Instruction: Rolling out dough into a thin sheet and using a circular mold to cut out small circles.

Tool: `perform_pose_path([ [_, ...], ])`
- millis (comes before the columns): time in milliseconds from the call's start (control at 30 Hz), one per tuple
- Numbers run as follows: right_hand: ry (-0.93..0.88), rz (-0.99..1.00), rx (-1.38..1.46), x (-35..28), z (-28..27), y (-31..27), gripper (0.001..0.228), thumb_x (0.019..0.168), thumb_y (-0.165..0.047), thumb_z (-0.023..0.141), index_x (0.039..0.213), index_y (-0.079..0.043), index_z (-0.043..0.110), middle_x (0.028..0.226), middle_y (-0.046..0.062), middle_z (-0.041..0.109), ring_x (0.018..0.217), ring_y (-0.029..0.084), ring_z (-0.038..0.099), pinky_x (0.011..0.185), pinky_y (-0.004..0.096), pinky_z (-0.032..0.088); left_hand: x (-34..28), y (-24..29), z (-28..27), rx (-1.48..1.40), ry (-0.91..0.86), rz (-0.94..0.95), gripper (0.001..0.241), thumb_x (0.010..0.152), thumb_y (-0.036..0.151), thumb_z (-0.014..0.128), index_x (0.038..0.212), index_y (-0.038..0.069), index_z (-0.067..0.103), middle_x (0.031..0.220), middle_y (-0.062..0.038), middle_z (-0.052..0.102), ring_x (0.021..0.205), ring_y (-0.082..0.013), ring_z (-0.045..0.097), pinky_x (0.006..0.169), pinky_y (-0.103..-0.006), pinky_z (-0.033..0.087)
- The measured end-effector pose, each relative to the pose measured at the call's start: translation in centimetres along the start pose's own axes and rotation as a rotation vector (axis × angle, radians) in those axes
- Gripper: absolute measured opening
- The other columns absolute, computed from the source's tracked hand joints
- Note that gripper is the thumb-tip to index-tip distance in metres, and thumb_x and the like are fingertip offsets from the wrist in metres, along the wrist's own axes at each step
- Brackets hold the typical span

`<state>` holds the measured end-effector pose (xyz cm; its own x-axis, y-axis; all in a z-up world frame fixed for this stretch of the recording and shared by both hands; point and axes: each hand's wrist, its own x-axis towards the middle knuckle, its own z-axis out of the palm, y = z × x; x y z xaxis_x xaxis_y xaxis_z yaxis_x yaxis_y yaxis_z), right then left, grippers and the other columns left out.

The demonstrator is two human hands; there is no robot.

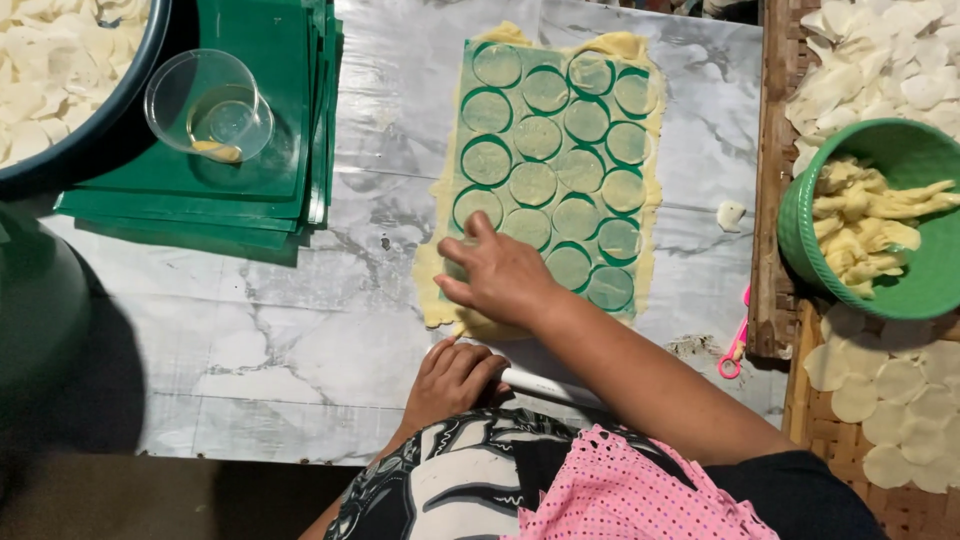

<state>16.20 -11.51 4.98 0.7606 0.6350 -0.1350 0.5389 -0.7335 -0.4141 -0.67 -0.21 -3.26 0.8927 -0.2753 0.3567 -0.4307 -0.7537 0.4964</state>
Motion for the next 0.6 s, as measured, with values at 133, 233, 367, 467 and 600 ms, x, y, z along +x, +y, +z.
perform_pose_path([
  [133,-0.018,0.092,-0.027,0.6,0.5,-0.9,0.042,0.093,-0.049,0.064,0.125,-0.022,0.061,0.119,0.018,0.052,0.085,0.039,0.07,0.07,0.051,0.057,0.0,0.2,-0.3,-0.021,0.001,-0.004,0.032,0.094,0.041,0.07,0.115,0.017,0.07,0.11,-0.001,0.065,0.111,-0.0189,0.063,0.113,-0.0433,0.041],
  [233,-0.024,0.037,-0.022,0.9,0.4,-0.9,0.042,0.092,-0.046,0.064,0.127,-0.023,0.061,0.119,0.019,0.052,0.085,0.039,0.07,0.07,0.05,0.057,-0.1,-0.2,0.4,0.022,0.035,0.012,0.032,0.093,0.041,0.071,0.115,0.018,0.07,0.111,-0.002,0.066,0.111,-0.019,0.063,0.112,-0.0432,0.041],
  [367,-0.041,0.055,-0.027,1.3,0.9,-0.9,0.045,0.093,-0.047,0.062,0.129,-0.022,0.059,0.118,0.021,0.05,0.086,0.04,0.07,0.07,0.051,0.057,0.2,0.1,-0.4,0.005,0.015,0.01,0.033,0.092,0.041,0.072,0.114,0.016,0.069,0.11,-0.002,0.066,0.11,-0.0213,0.062,0.111,-0.0439,0.042],
  [467,-0.043,0.062,-0.007,1.4,0.4,-0.5,0.045,0.093,-0.048,0.061,0.129,-0.02,0.059,0.121,0.021,0.05,0.088,0.04,0.069,0.073,0.051,0.057,0.8,0.2,-0.8,-0.014,0.014,0.01,0.033,0.093,0.04,0.071,0.115,0.015,0.069,0.111,-0.002,0.066,0.112,-0.0209,0.063,0.111,-0.0439,0.042],
  [600,-0.032,0.129,0.193,-1.5,-1.5,1.6,0.041,0.093,-0.049,0.06,0.123,-0.021,0.062,0.124,0.014,0.052,0.095,0.036,0.069,0.079,0.049,0.057,0.4,0.5,-0.7,-0.018,0.004,-0.013,0.029,0.092,0.039,0.073,0.112,0.019,0.07,0.108,-0.001,0.065,0.11,-0.0202,0.063,0.11,-0.0436,0.042],
])
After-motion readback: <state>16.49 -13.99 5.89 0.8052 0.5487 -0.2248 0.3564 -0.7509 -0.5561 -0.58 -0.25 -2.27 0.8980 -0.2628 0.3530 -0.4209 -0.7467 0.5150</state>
